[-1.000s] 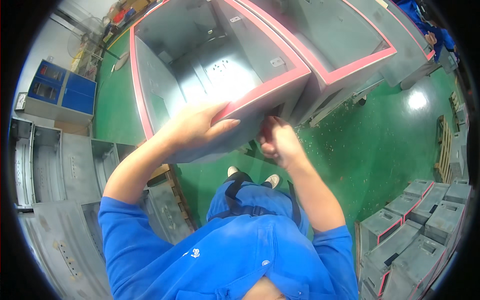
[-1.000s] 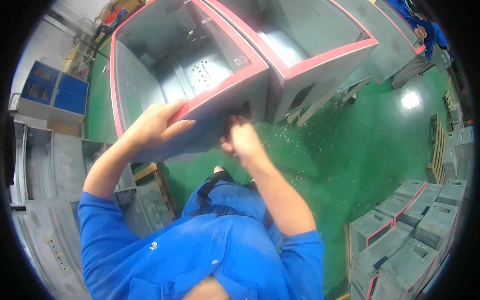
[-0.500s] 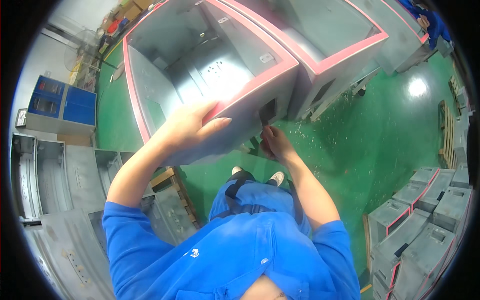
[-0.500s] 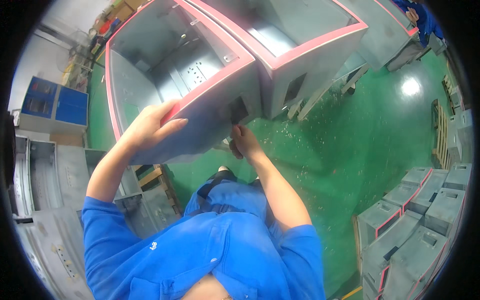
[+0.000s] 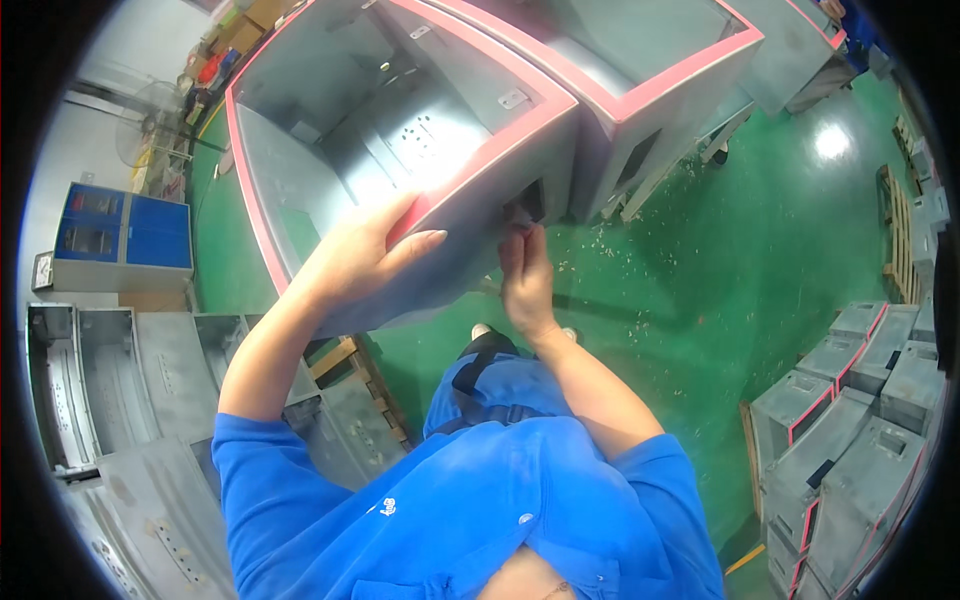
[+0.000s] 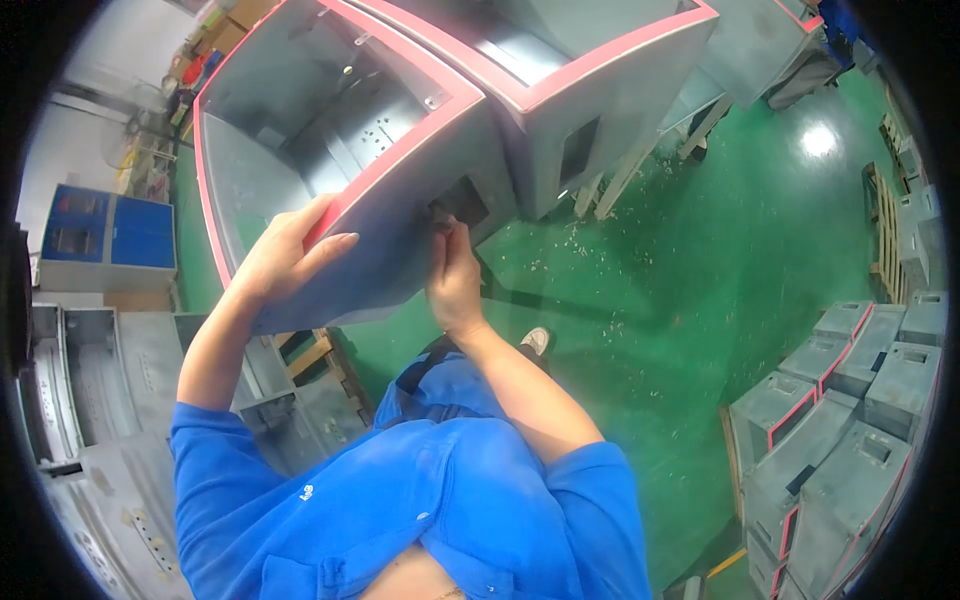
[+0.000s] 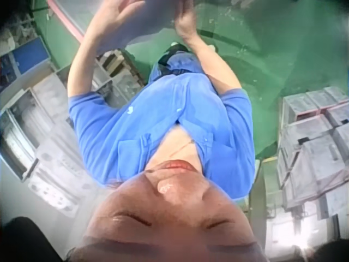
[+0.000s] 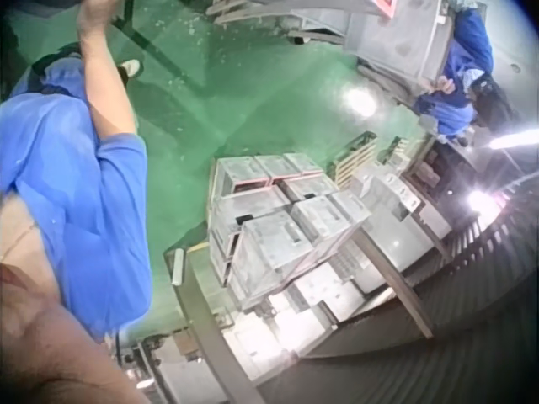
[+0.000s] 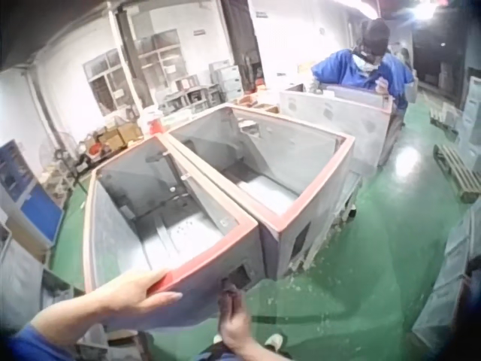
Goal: The person applies red protective tape to the edges of a large metal appliance door, trims excess tape with scissors, and wipes the surface with a cloth. They then place a metal panel into the appliance frame and continue applying tape to the edges.
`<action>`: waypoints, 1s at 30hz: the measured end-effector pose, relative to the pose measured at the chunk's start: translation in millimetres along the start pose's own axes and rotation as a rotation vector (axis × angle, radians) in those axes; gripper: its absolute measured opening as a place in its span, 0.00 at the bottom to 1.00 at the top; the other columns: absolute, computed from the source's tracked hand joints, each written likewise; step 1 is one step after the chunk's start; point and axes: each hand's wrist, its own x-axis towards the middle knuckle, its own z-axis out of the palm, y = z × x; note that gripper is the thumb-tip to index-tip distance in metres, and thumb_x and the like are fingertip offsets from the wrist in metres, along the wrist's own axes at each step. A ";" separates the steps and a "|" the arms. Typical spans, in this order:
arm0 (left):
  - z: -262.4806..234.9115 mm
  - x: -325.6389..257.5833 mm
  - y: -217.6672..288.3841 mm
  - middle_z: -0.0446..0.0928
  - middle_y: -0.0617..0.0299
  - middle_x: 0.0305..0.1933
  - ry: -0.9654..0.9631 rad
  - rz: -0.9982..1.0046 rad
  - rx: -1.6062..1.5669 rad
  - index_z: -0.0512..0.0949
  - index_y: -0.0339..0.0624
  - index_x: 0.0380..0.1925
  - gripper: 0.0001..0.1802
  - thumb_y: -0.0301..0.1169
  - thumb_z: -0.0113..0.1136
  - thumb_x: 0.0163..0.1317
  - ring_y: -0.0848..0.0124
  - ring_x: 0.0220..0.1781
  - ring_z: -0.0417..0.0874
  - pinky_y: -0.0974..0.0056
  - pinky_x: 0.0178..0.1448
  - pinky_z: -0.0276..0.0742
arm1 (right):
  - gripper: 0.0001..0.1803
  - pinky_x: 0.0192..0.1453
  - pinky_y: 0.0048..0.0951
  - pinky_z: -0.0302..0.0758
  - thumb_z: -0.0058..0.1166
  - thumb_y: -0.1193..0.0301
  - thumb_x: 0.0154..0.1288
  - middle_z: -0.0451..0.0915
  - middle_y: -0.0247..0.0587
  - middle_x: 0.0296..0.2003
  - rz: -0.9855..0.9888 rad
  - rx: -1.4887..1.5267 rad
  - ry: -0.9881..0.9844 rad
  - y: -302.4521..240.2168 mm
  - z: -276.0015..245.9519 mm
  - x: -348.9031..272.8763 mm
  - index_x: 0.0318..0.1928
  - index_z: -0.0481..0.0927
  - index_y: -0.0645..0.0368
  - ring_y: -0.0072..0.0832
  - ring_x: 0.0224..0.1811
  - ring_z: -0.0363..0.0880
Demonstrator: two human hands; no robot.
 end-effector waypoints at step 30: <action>0.9 4.2 5.5 0.75 0.43 0.38 -0.050 -0.056 -0.020 0.66 0.35 0.50 0.25 0.38 0.54 0.56 0.49 0.42 0.76 0.60 0.47 0.69 | 0.09 0.28 0.35 0.71 0.38 0.68 0.67 0.76 0.48 0.26 0.233 -0.374 -0.041 95.7 -54.0 -34.5 0.40 0.67 0.61 0.42 0.24 0.75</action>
